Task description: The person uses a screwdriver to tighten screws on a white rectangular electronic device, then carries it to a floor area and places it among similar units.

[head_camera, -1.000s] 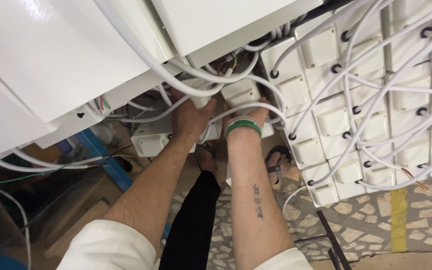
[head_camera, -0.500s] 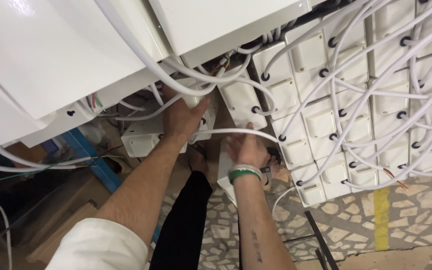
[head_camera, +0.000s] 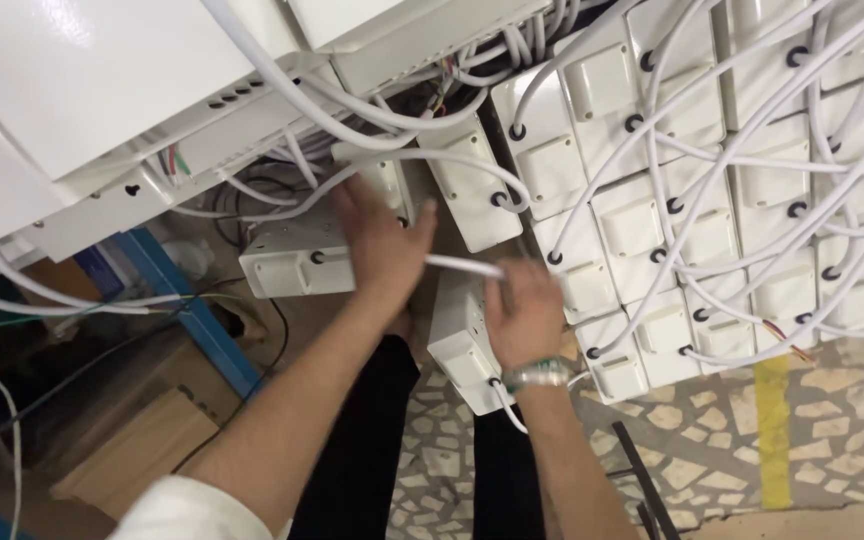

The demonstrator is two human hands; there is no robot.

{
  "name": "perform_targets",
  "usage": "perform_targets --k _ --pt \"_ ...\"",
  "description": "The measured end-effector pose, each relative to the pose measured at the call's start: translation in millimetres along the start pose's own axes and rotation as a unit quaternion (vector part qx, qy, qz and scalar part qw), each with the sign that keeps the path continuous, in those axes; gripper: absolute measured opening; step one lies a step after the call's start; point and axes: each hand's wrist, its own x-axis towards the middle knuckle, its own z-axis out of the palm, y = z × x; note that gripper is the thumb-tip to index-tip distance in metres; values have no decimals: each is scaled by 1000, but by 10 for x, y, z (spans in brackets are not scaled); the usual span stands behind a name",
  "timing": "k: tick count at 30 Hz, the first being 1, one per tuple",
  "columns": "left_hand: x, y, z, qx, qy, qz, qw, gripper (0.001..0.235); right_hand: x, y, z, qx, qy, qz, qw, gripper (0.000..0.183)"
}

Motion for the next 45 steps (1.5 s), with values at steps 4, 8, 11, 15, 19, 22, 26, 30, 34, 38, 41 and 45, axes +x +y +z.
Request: perform_targets --k 4,8,11,15,19,22,26,30,34,38,41,45 --pt "-185 449 306 -129 4 -11 992 100 -448 18 -164 42 -102 18 994 18" --pt "44 634 904 -166 -22 -163 972 108 -704 -177 -277 95 -136 7 986 19" --pt "294 741 951 -245 -19 -326 913 116 -769 -142 -228 116 -130 23 984 23" --pt "368 676 1062 -170 -8 -342 924 115 -767 -78 -190 103 -153 37 982 21" --pt "353 523 1267 -121 23 -284 951 120 -787 -121 -277 115 -160 58 979 16" --pt "357 603 1160 -103 35 -263 959 119 -960 -269 -307 170 -197 132 957 17" --pt "350 785 1034 -159 4 -318 935 108 -1184 -408 -368 259 -214 142 931 23" --pt "359 499 1251 -163 23 -278 946 108 -1228 -456 -387 272 -203 206 918 20" --pt "405 385 1178 -159 8 -131 978 104 -1232 -482 -464 236 -257 265 899 22" --pt "420 322 933 -224 -106 -113 962 87 -1175 -453 -568 221 -226 212 925 22" --pt "238 145 923 -286 -165 -84 940 80 -1037 -492 -853 213 -218 155 940 23" --pt "-333 271 313 -164 -272 -139 938 70 -1041 -496 -1068 168 -228 149 948 23"
